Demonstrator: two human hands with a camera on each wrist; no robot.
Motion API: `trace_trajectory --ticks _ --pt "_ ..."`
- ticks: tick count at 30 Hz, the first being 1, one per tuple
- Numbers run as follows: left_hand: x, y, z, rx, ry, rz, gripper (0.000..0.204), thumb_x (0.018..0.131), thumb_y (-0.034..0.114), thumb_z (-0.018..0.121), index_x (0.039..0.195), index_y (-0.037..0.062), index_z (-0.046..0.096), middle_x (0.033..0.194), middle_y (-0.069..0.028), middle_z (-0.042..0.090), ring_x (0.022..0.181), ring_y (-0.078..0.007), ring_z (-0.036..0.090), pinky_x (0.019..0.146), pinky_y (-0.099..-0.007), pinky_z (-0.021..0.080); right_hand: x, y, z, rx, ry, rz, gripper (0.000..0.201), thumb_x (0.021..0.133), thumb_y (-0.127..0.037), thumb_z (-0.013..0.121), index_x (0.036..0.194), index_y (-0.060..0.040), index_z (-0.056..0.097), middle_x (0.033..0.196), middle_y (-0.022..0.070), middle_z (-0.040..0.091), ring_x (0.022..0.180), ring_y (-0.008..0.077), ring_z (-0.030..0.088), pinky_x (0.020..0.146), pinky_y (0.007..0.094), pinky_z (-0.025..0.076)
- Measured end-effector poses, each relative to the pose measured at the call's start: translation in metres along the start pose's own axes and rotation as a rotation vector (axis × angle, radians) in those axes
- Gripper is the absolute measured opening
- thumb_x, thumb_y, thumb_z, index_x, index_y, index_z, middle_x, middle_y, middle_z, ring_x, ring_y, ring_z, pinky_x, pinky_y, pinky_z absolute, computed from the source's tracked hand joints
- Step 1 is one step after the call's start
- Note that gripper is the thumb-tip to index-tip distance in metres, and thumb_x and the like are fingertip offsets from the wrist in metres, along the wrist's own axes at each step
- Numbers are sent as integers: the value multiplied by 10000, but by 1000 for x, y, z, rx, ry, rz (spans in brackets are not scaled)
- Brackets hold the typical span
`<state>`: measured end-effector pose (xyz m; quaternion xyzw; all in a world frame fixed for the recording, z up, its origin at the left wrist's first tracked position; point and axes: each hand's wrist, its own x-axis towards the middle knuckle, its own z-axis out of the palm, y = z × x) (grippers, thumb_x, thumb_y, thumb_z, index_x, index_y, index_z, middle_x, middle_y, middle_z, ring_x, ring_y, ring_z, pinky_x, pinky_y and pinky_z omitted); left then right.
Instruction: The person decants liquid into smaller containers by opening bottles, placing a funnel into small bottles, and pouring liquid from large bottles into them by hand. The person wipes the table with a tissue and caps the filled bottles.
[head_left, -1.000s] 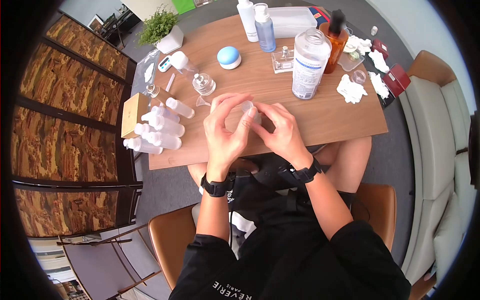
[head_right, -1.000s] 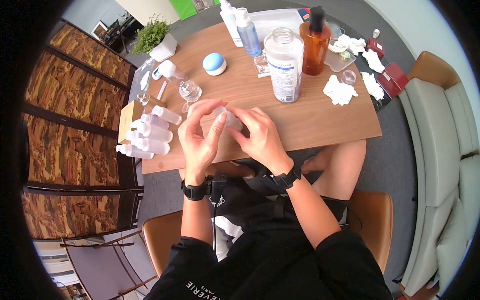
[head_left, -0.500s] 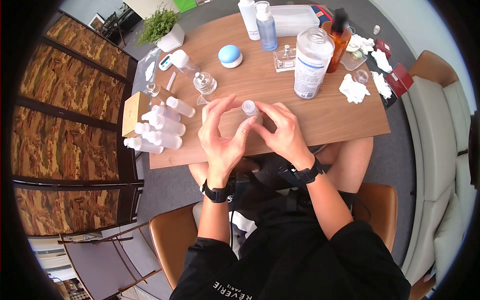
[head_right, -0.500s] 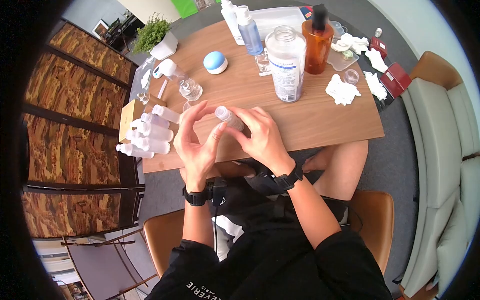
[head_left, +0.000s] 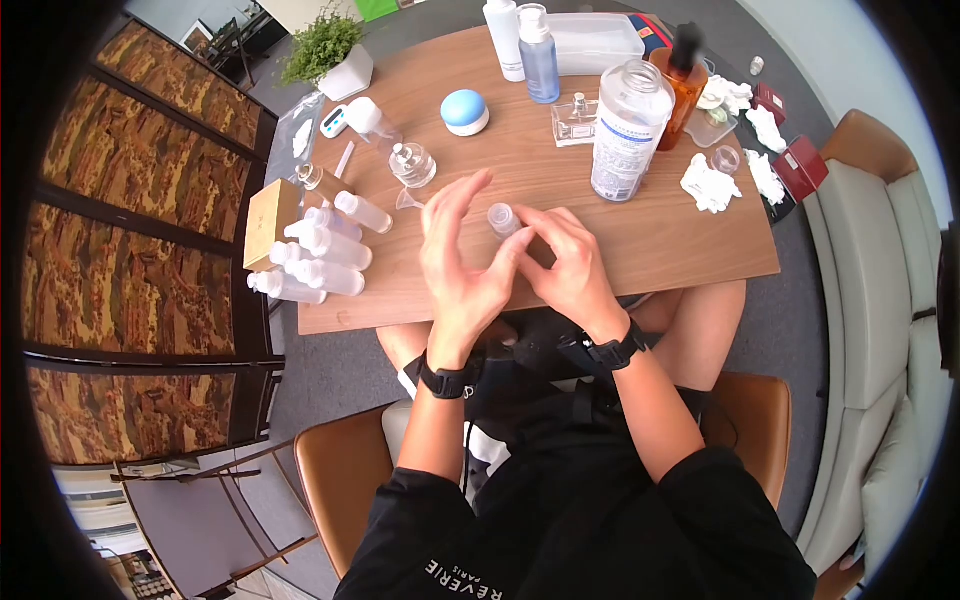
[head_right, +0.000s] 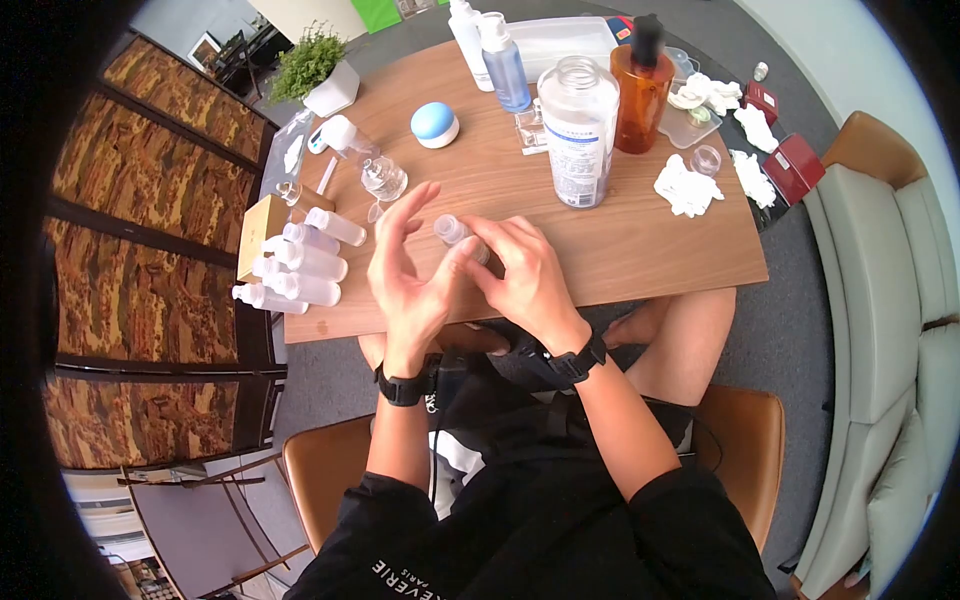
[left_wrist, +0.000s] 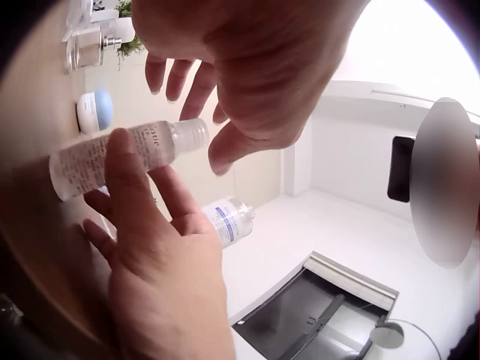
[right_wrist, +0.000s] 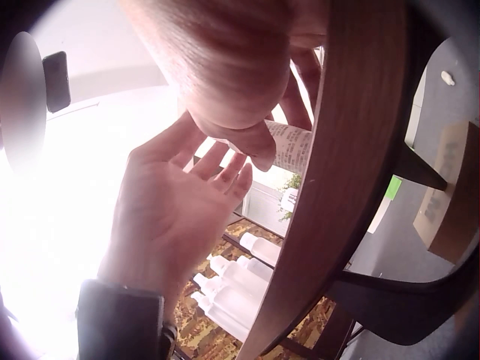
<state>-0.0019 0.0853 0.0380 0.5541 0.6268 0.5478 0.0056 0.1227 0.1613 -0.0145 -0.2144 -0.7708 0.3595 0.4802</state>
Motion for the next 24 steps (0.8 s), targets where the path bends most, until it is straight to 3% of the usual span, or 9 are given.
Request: trace_trajectory --ticks 5,7,10,16,18,22,23,24 --pt "-14 -10 -10 64 104 -19 559 757 36 877 1284 23 688 1113 -117 762 1111 -292 635 998 -427 515 1 -3 1 -7 -6 15 457 816 -51 817 1256 -29 697 1087 137 752 963 340 673 858 435 544" --pt "-10 -7 -8 135 132 75 525 799 79 903 1279 31 697 1048 -90 781 1044 -229 664 994 -396 508 2 -4 1 -14 -3 2 462 810 -43 820 1255 -29 697 1075 137 751 965 340 673 857 433 544" --pt "-3 -3 1 162 163 109 497 751 43 889 1216 22 718 1042 -93 768 1033 -289 646 915 -423 543 2 -5 -1 -7 -2 25 455 810 -33 812 1250 -29 700 1052 135 749 959 339 672 855 435 544" --pt "-3 -4 12 184 146 82 462 761 25 862 1201 29 722 1023 -119 755 1026 -314 662 891 -430 555 1 3 1 19 -22 -19 432 808 -25 802 1229 -19 705 1025 145 738 918 339 664 833 438 542" --pt "-4 -3 11 47 89 15 413 816 -29 766 1223 6 705 1062 -151 748 1077 -341 669 938 -430 548 0 2 1 -4 -2 5 432 804 -31 807 1222 -4 703 1011 153 731 886 335 658 814 437 539" --pt "-2 3 3 -122 8 -21 463 832 -6 733 1290 -3 666 1227 -178 705 1208 -371 625 1041 -456 504 2 0 1 -18 -9 1 429 817 -17 796 1235 -5 700 1020 162 728 896 350 663 815 437 546" --pt "-2 3 2 -69 43 -5 472 845 93 803 1290 0 674 1242 -138 712 1176 -289 620 971 -389 505 2 0 2 -9 -19 -11 429 817 -17 796 1235 -5 700 1020 162 728 896 350 663 815 437 546" --pt "-3 2 3 -61 57 -3 472 845 93 803 1290 0 674 1242 -138 712 1176 -289 620 971 -389 505 2 0 3 -7 -13 -3 430 820 -8 789 1240 -6 699 1029 164 728 915 353 667 824 435 547"
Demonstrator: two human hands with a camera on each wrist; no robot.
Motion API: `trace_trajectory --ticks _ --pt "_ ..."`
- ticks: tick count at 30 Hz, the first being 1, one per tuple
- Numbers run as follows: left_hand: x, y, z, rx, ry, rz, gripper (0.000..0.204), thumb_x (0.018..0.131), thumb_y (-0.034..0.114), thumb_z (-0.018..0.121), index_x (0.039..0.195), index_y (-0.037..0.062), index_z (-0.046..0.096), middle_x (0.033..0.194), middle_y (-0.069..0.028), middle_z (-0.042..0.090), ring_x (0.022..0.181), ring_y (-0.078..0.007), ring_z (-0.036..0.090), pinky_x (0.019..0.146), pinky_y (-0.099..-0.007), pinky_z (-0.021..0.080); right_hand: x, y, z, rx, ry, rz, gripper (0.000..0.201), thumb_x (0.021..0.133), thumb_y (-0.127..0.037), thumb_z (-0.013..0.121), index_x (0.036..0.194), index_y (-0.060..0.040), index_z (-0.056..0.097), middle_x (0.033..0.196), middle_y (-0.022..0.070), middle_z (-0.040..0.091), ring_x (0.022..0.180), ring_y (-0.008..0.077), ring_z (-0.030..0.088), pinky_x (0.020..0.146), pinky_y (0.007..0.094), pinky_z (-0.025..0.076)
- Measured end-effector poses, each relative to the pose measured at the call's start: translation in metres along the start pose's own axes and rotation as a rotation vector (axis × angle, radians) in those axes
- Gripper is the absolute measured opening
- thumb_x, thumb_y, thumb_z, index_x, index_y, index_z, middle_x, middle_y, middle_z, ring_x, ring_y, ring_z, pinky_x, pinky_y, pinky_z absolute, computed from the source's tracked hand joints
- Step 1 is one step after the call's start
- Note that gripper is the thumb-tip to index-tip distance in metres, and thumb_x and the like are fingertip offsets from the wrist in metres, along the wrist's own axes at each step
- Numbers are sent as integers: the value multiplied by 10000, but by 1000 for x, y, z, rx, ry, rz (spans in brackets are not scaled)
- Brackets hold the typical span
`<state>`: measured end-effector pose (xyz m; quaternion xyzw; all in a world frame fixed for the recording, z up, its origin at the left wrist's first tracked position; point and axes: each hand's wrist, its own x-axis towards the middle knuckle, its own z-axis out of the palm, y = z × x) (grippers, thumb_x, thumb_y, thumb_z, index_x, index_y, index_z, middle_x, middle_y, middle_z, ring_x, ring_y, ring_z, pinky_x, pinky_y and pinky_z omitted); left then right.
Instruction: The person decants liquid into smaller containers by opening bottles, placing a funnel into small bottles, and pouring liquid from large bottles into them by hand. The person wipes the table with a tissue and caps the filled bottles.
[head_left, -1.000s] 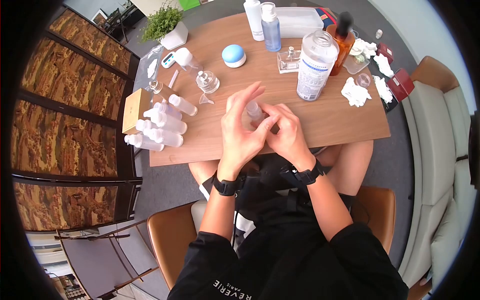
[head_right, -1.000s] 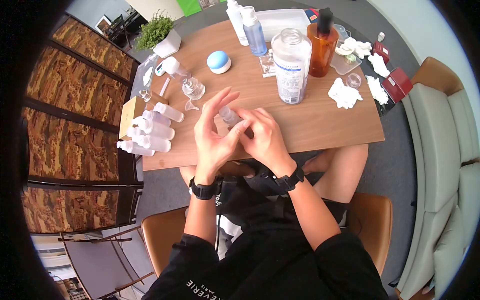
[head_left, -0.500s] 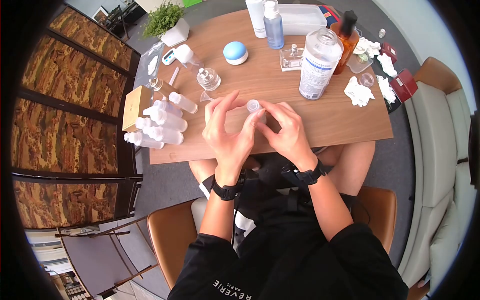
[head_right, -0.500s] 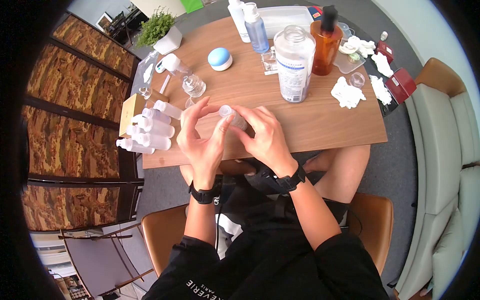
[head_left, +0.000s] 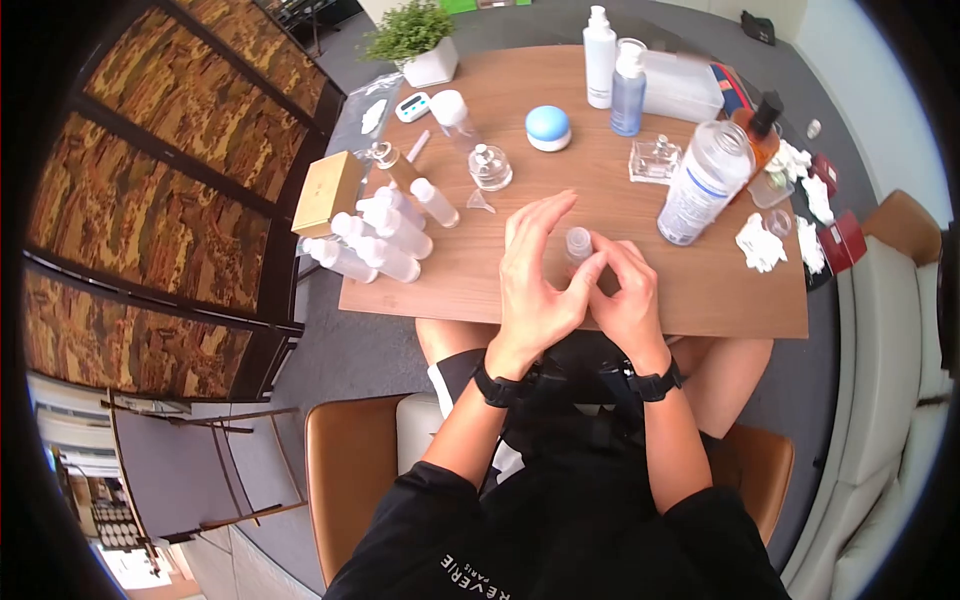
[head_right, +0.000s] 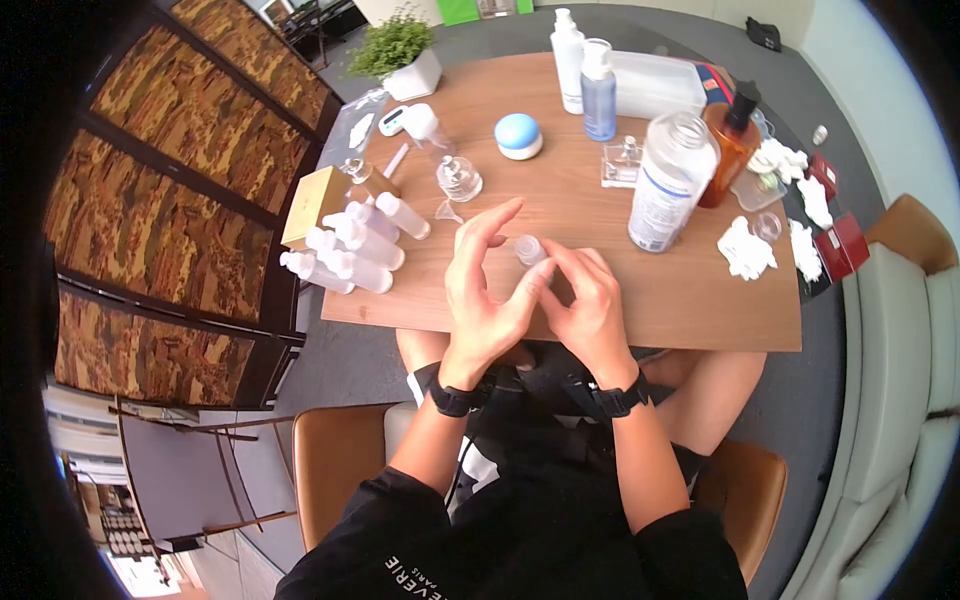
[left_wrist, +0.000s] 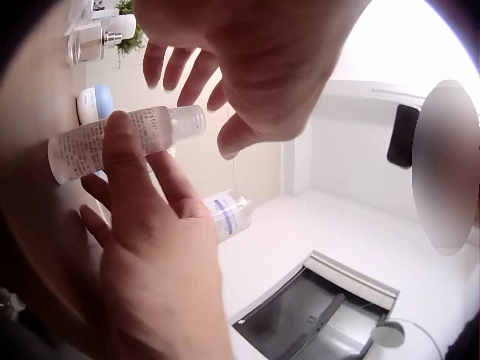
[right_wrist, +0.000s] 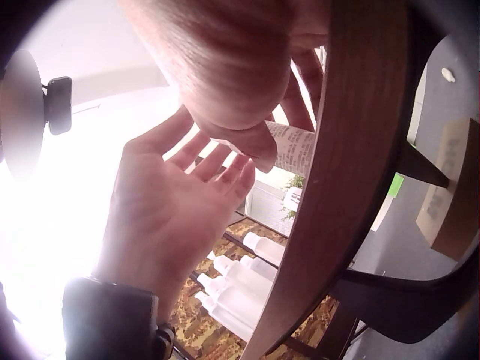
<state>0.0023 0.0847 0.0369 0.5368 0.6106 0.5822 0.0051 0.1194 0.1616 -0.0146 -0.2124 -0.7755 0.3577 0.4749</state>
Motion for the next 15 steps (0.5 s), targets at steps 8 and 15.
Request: trace_trajectory --ticks 8,15 --pt "-3 -8 12 192 183 128 321 705 5 872 1004 36 757 963 -98 719 981 -317 644 863 -418 538 0 -2 0 -4 -16 33 449 808 42 765 1250 6 696 1024 171 722 951 348 675 829 420 549" --pt "-5 -7 10 72 123 59 285 744 -40 804 1018 27 762 971 -110 744 985 -325 664 880 -417 551 -2 -2 2 -16 -9 47 502 809 40 759 1304 6 685 1016 162 724 962 330 679 838 415 552"
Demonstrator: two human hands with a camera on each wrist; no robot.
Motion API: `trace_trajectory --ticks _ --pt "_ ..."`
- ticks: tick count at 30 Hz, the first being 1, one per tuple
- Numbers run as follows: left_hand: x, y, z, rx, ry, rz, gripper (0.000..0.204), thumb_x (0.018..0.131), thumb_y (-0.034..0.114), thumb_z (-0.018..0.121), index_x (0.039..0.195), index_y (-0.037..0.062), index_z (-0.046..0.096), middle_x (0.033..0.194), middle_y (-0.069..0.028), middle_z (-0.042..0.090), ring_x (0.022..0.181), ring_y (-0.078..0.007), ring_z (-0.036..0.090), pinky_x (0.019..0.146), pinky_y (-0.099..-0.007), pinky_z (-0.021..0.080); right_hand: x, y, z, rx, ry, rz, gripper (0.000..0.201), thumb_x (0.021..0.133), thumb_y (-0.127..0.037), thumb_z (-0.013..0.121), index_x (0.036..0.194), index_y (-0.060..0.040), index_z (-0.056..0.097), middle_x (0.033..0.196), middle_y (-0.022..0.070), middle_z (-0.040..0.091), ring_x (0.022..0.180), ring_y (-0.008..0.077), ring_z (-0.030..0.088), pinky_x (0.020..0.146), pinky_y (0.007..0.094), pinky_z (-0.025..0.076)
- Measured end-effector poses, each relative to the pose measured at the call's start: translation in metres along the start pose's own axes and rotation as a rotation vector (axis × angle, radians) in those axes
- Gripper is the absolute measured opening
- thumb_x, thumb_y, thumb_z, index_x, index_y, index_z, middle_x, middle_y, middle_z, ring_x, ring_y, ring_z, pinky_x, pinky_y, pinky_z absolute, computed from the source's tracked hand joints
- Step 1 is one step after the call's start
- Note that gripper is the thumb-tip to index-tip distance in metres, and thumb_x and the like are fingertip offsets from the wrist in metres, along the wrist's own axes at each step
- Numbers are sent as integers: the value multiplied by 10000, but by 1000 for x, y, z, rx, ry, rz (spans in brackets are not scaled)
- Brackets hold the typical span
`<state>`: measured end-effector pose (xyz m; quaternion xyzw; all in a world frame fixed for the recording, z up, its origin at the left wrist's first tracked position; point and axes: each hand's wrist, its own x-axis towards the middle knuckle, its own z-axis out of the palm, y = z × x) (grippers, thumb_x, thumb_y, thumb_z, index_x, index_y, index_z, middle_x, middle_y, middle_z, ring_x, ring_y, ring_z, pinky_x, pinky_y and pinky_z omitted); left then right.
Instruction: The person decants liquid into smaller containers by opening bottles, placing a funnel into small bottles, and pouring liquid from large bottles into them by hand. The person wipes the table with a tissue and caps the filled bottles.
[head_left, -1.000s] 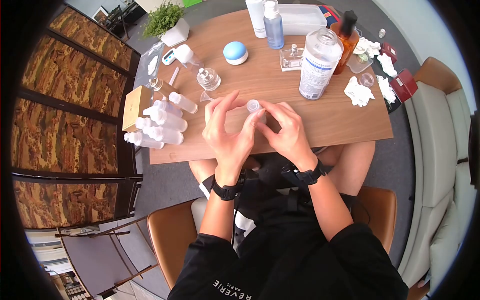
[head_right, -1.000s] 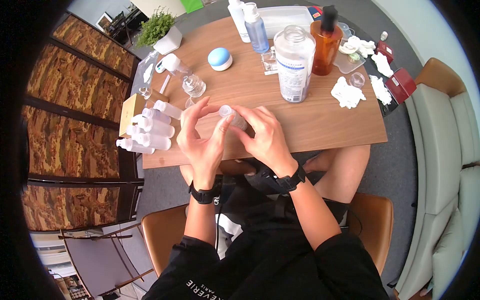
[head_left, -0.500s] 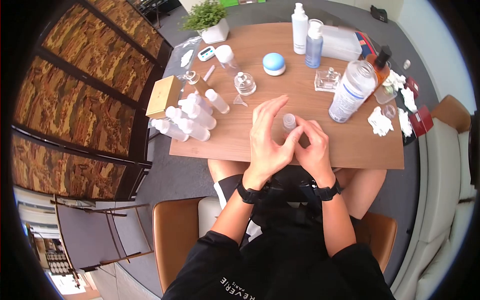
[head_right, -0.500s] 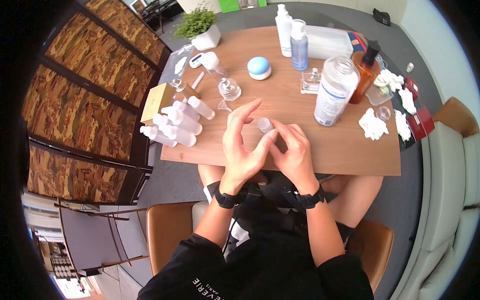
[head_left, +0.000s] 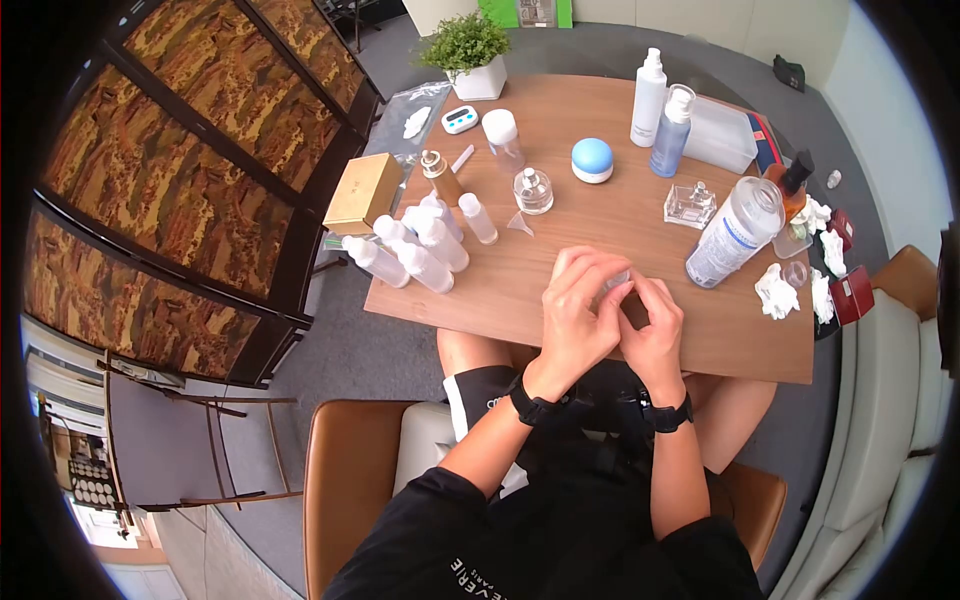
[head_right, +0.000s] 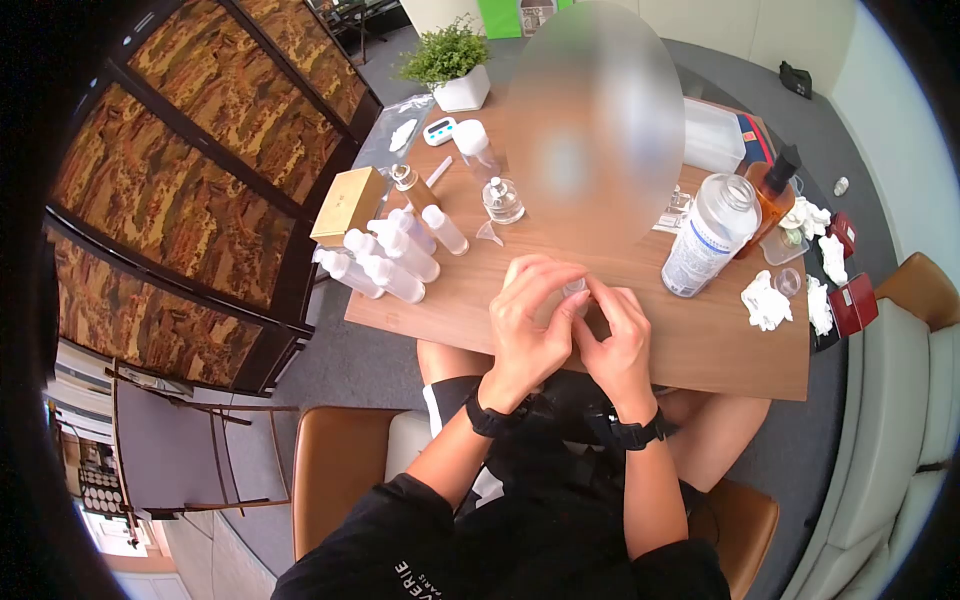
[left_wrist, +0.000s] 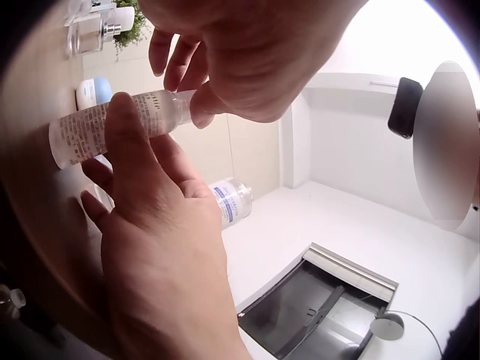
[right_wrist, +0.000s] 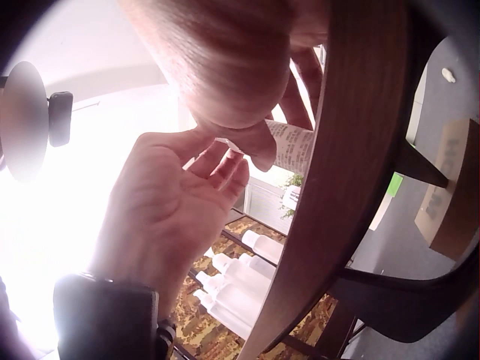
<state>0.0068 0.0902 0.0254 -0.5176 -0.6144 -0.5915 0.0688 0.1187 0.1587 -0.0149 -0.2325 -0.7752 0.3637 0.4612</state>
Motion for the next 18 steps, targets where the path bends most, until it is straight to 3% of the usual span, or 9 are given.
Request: trace_trajectory --ticks 8,18 --pt "-2 7 6 104 112 3 317 699 40 887 996 25 776 925 -100 728 993 -321 658 857 -414 558 1 -1 -2 -13 -28 4 445 824 18 762 1264 7 700 1052 175 732 983 352 680 852 428 549" --pt "-3 -1 5 -38 65 -43 277 736 -45 814 1004 14 776 972 -114 753 960 -317 699 822 -401 576 1 -4 -4 -36 -63 35 414 848 27 740 1258 31 685 1075 191 719 996 366 673 867 432 544"
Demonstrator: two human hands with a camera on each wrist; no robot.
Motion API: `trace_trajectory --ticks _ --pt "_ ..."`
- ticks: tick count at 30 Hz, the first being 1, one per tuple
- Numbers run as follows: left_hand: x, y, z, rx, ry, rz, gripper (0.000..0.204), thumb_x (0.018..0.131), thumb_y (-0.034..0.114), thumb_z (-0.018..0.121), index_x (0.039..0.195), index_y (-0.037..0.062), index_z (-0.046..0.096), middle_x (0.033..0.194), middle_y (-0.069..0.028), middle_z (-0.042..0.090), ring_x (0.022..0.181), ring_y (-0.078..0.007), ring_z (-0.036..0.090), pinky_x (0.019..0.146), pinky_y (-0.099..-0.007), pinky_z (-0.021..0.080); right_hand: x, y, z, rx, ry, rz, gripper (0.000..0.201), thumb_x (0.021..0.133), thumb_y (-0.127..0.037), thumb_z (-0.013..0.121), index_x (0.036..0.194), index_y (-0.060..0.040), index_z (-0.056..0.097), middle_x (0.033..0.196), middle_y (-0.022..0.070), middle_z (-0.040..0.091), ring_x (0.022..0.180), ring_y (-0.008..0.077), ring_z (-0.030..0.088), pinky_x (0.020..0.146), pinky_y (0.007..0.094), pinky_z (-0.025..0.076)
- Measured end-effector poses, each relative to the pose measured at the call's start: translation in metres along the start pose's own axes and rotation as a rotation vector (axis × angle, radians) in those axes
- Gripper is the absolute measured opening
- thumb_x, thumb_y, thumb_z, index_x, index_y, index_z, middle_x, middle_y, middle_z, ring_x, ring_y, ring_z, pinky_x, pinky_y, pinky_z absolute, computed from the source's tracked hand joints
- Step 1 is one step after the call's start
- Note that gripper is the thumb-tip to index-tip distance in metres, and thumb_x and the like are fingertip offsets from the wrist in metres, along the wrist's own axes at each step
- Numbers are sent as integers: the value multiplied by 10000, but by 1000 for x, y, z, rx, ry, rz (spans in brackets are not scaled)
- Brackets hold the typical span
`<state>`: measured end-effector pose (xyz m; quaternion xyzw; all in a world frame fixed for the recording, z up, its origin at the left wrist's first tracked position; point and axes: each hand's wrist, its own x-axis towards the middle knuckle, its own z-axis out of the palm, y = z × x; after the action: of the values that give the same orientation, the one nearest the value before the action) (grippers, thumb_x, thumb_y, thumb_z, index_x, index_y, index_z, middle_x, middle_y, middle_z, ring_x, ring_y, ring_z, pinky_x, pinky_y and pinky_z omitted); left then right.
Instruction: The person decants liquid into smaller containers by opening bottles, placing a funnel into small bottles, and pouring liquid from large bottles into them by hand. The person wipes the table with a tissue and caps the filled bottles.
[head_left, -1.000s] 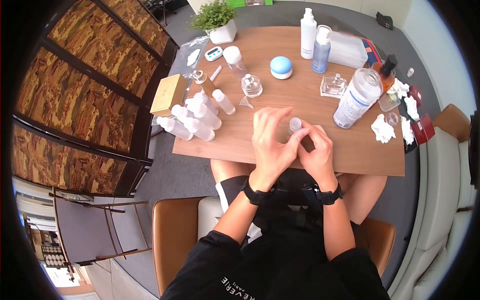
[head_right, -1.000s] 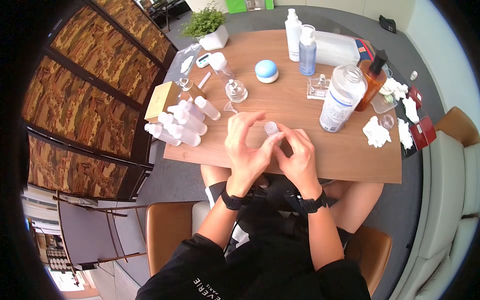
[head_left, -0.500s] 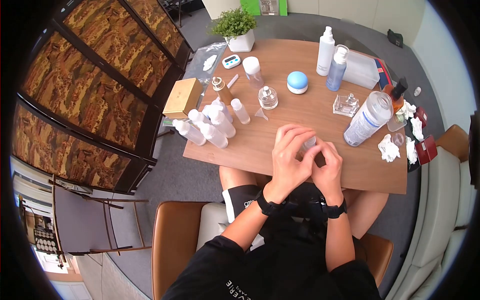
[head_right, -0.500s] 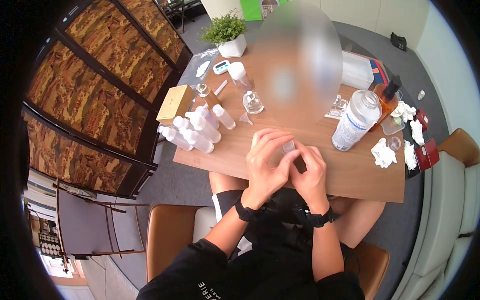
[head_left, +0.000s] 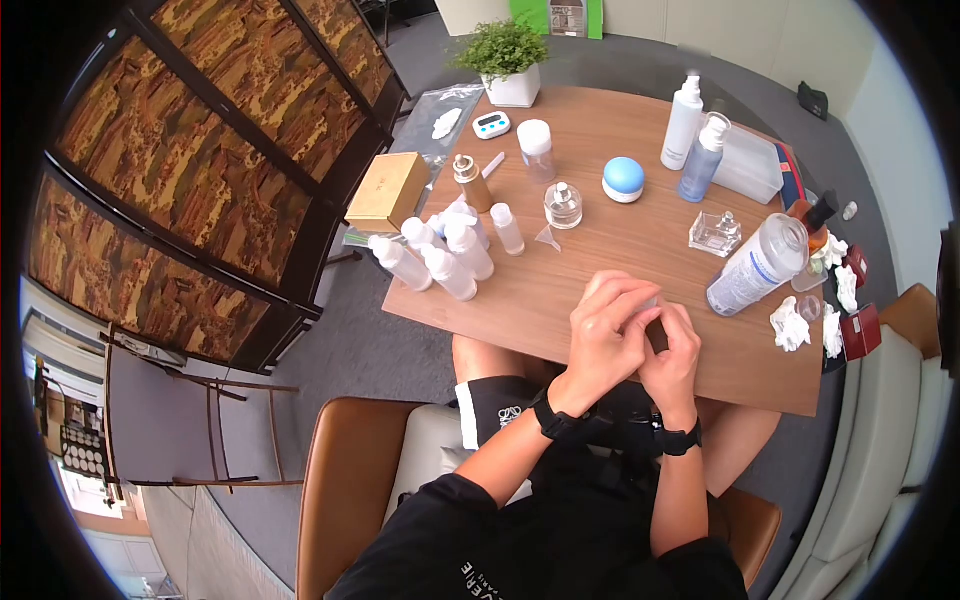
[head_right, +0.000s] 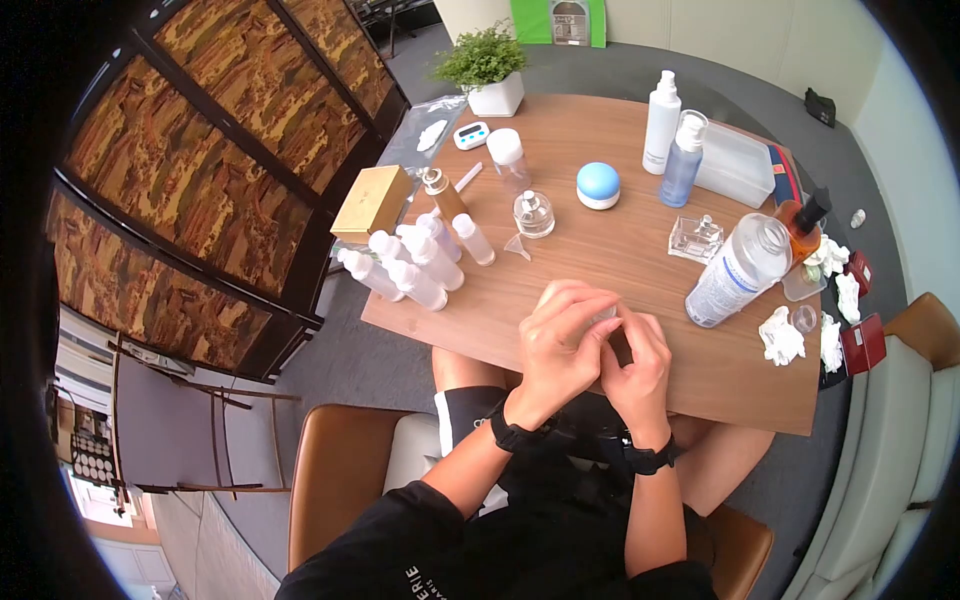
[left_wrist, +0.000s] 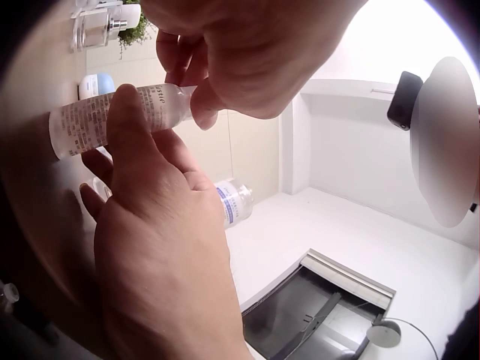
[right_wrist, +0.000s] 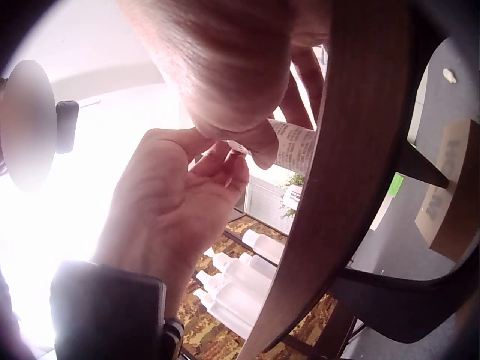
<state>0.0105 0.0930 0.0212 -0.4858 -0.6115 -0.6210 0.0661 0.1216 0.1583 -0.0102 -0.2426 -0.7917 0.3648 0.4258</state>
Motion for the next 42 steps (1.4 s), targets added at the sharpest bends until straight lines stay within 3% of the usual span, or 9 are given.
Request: trace_trajectory --ticks 5,9,11,14,21,23,30,36,42 --pt "1 -5 -4 -131 -146 -41 289 778 -87 741 1057 -14 754 1038 -144 742 1038 -332 676 909 -439 548 -2 3 1 -5 -14 11 420 840 27 742 1255 39 677 1082 197 717 1003 364 672 873 432 544" --pt "0 -2 -6 -105 -144 -31 293 776 -59 764 1064 -8 755 1079 -149 734 1097 -358 653 914 -447 546 -1 3 1 -21 1 -3 417 840 13 750 1250 40 679 1091 196 724 1009 365 676 878 429 546" --pt "7 8 -10 22 -26 70 297 766 -15 809 1058 22 773 1027 -129 736 1053 -354 669 864 -418 569 -2 3 2 -8 8 -6 406 846 3 751 1245 36 683 1084 191 728 1008 364 677 876 427 547" --pt "0 2 -5 74 25 69 320 741 4 845 1052 31 776 990 -108 718 1023 -349 658 829 -423 565 -1 3 2 -5 15 -10 385 857 -15 750 1236 28 692 1067 183 734 1001 364 678 867 424 550" --pt "-2 3 1 81 27 63 298 728 -8 849 1011 35 769 944 -102 705 952 -323 672 781 -405 571 0 1 -1 -12 -8 2 373 861 -5 740 1231 22 698 1045 185 728 968 364 676 846 426 549" --pt "-1 2 1 3 -11 40 290 727 -63 785 1011 -20 744 951 -139 679 943 -346 645 792 -421 557 0 0 0 -16 3 -8 375 855 5 740 1226 27 696 1040 186 727 970 362 675 846 427 547" --pt "4 0 -3 -13 -78 48 284 749 -102 758 1010 10 747 994 -135 736 977 -337 709 790 -405 593 -1 4 0 -11 7 -12 445 810 37 753 1249 39 684 1049 186 719 980 361 669 861 427 543" --pt "3 -1 -8 -62 -176 28 312 770 -113 726 1056 10 745 1086 -157 743 1077 -370 697 878 -430 578 -2 3 1 -2 30 -45 451 804 42 757 1249 31 683 1057 179 722 987 360 666 871 429 541" --pt "6 5 -9 39 -30 77 288 739 1 838 1016 34 771 1007 -111 722 1038 -330 665 871 -430 558 -1 1 0 13 27 -17 436 812 40 764 1241 13 693 1057 174 730 1002 358 672 872 426 544"
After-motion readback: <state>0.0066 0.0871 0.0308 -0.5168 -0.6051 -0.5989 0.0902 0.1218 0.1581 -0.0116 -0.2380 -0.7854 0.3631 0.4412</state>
